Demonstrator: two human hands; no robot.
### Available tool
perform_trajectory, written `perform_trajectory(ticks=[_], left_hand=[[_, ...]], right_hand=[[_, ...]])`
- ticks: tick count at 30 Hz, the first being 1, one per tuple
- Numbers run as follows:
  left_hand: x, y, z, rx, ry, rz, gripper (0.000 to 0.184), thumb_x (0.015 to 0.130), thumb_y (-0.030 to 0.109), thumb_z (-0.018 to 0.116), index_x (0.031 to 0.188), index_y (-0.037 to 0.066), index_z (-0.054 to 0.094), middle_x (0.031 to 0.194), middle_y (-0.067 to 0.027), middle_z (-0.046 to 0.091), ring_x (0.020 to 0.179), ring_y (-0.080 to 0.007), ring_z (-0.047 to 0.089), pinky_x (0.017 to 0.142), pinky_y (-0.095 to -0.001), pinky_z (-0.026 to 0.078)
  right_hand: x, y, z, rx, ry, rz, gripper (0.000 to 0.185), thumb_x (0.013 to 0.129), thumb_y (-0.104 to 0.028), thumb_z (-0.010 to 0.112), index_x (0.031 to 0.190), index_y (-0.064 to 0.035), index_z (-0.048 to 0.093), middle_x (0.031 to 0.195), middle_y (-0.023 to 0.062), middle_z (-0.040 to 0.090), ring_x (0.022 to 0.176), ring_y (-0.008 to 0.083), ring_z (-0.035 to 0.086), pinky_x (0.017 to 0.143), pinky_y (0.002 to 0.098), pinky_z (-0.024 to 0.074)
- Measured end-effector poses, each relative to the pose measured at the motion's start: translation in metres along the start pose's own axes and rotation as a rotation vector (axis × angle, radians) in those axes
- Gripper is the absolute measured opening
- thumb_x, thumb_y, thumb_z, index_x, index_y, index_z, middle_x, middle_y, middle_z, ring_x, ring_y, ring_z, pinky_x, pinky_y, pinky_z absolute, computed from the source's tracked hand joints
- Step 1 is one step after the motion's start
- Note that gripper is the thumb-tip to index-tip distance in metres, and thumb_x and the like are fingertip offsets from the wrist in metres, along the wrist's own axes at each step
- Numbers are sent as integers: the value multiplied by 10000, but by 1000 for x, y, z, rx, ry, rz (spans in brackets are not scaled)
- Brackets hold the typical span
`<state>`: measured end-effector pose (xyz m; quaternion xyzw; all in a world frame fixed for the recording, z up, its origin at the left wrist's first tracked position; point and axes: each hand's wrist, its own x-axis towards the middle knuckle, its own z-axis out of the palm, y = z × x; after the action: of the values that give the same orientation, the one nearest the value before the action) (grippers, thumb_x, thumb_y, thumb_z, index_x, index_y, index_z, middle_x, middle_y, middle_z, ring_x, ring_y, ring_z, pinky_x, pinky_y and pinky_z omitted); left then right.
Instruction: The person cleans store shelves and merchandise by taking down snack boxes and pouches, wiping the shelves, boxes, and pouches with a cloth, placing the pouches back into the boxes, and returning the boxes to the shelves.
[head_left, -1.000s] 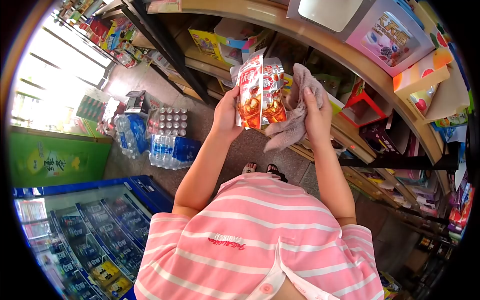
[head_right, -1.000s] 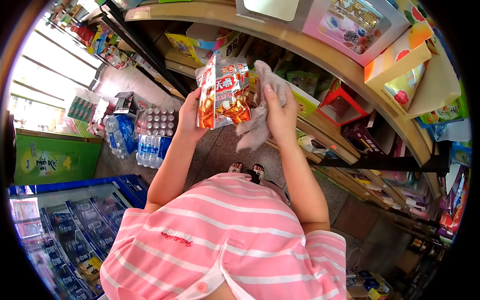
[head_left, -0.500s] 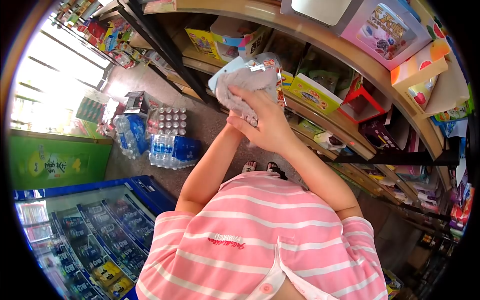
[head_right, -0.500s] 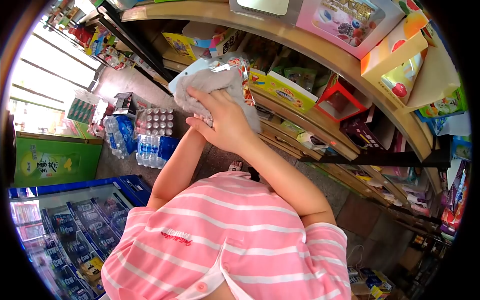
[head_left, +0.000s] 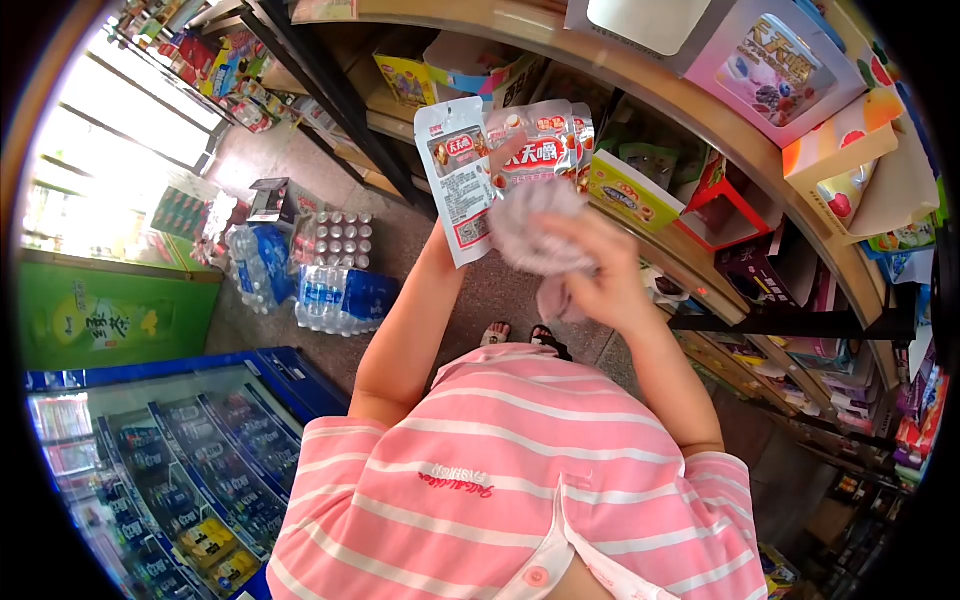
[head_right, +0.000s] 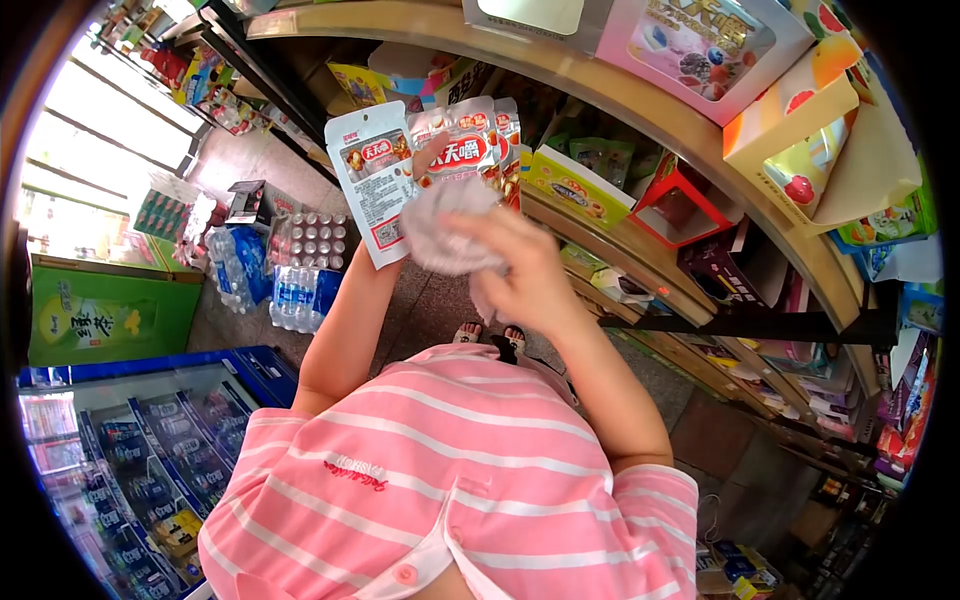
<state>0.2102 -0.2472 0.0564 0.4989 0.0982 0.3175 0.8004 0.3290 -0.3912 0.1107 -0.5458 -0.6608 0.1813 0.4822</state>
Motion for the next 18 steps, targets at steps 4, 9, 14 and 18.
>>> perform_trajectory(ticks=[4,9,14,18], left_hand=[[-2,-2,15,-409,33,8,604,871,392,522,1339,54,347,1250,-125,479,1072,-196,535,830,-337,498],[3,-2,35,-467,179,8,494,921,264,445,1348,44,330,1299,-140,436,1140,-234,483,963,-343,392],[0,-7,9,-290,183,17,480,917,269,446,1329,37,368,1308,-163,421,1145,-246,479,955,-363,408],[-8,18,12,-179,349,-55,431,902,271,476,1246,12,483,1276,-144,456,1003,-196,563,845,-307,476]], right_hand=[[17,-3,2,-249,284,29,539,639,45,546,1163,-82,543,952,150,545,949,332,527,843,383,423],[14,15,38,-683,167,-48,599,628,-22,622,1210,-62,487,1000,138,522,1011,317,477,850,428,373],[-5,22,14,-605,49,-198,532,618,5,606,1139,-75,538,878,110,516,915,295,515,766,391,416],[-20,60,-2,-249,261,44,432,644,-12,584,1070,-77,569,944,99,594,925,263,566,785,359,453]])
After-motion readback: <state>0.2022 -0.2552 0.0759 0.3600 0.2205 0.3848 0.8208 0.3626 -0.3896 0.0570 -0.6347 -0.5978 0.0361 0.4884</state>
